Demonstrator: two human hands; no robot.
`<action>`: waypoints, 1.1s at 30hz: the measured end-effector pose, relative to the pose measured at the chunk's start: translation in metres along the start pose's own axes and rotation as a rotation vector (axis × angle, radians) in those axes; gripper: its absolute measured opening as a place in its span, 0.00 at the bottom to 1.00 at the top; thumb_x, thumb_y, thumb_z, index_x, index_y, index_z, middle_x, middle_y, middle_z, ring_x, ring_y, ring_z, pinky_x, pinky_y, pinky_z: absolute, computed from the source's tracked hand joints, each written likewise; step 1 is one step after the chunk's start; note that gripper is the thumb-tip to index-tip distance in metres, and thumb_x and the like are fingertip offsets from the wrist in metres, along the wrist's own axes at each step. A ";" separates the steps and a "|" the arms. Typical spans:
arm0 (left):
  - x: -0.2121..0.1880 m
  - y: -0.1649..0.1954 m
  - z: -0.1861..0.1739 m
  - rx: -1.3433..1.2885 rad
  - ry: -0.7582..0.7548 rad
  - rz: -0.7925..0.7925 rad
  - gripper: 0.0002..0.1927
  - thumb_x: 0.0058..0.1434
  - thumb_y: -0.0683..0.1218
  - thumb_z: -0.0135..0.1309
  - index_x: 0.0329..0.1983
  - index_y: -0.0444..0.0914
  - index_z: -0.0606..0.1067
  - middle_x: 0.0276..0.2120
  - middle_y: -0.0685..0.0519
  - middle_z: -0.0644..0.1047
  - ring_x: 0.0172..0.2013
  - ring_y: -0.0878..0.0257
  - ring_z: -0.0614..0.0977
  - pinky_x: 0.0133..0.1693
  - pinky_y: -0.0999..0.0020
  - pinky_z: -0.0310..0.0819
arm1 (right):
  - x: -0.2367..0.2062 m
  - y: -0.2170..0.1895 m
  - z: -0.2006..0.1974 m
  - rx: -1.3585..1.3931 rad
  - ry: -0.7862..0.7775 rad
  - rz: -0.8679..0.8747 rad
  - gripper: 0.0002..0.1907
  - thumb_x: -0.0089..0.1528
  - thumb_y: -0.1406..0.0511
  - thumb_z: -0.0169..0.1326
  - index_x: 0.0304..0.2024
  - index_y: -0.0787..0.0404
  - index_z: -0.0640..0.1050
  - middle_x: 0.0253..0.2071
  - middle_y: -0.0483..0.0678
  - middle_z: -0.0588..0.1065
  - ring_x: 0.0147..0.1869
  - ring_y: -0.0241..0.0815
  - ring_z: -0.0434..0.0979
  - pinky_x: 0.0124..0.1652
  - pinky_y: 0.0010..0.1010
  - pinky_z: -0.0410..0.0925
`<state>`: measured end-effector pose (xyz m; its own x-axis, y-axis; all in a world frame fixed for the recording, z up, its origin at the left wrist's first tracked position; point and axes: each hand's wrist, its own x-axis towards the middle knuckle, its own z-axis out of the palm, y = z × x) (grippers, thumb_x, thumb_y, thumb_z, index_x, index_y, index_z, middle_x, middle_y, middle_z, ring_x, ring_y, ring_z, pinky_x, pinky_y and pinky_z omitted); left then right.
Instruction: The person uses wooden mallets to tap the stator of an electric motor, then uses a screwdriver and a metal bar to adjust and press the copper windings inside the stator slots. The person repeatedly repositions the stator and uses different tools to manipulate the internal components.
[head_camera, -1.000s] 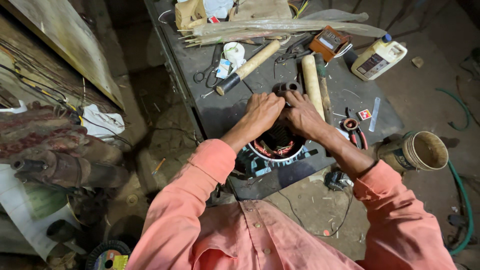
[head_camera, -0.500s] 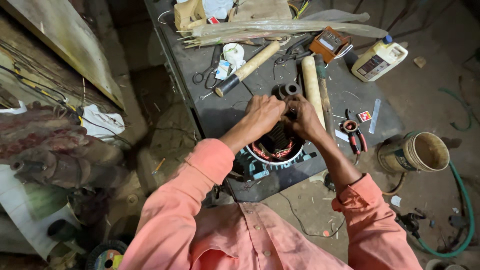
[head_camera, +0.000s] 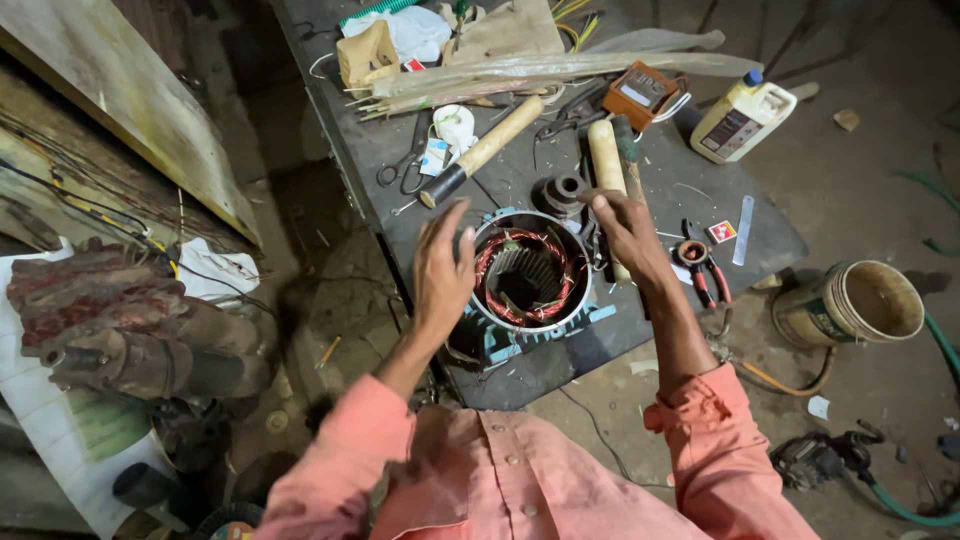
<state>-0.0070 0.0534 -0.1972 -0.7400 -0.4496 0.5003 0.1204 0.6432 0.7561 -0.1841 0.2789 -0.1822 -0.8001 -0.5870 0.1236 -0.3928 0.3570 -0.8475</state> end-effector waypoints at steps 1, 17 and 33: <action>-0.010 -0.002 0.001 -0.017 0.141 0.105 0.23 0.70 0.42 0.51 0.68 0.34 0.67 0.64 0.38 0.72 0.64 0.42 0.73 0.65 0.54 0.64 | 0.000 0.003 0.001 -0.019 -0.044 0.035 0.32 0.71 0.45 0.40 0.60 0.62 0.78 0.57 0.56 0.78 0.61 0.47 0.75 0.61 0.38 0.66; -0.036 0.003 0.018 -0.450 0.174 -0.129 0.27 0.75 0.54 0.38 0.66 0.30 0.69 0.62 0.37 0.75 0.62 0.45 0.77 0.65 0.57 0.68 | -0.003 0.034 0.048 0.715 -0.179 0.388 0.43 0.67 0.37 0.33 0.63 0.64 0.71 0.57 0.53 0.75 0.61 0.43 0.75 0.61 0.35 0.68; 0.055 -0.074 0.045 -0.927 -0.526 -0.121 0.22 0.76 0.51 0.41 0.58 0.30 0.76 0.51 0.43 0.82 0.50 0.60 0.82 0.55 0.66 0.75 | -0.084 0.016 0.114 0.912 0.682 0.269 0.35 0.72 0.45 0.36 0.62 0.68 0.72 0.56 0.53 0.76 0.59 0.46 0.75 0.60 0.36 0.67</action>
<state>-0.0859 0.0091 -0.2445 -0.9463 -0.0135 0.3230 0.3186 -0.2084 0.9247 -0.0715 0.2511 -0.2654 -0.9943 0.0384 -0.0998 0.0758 -0.4056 -0.9109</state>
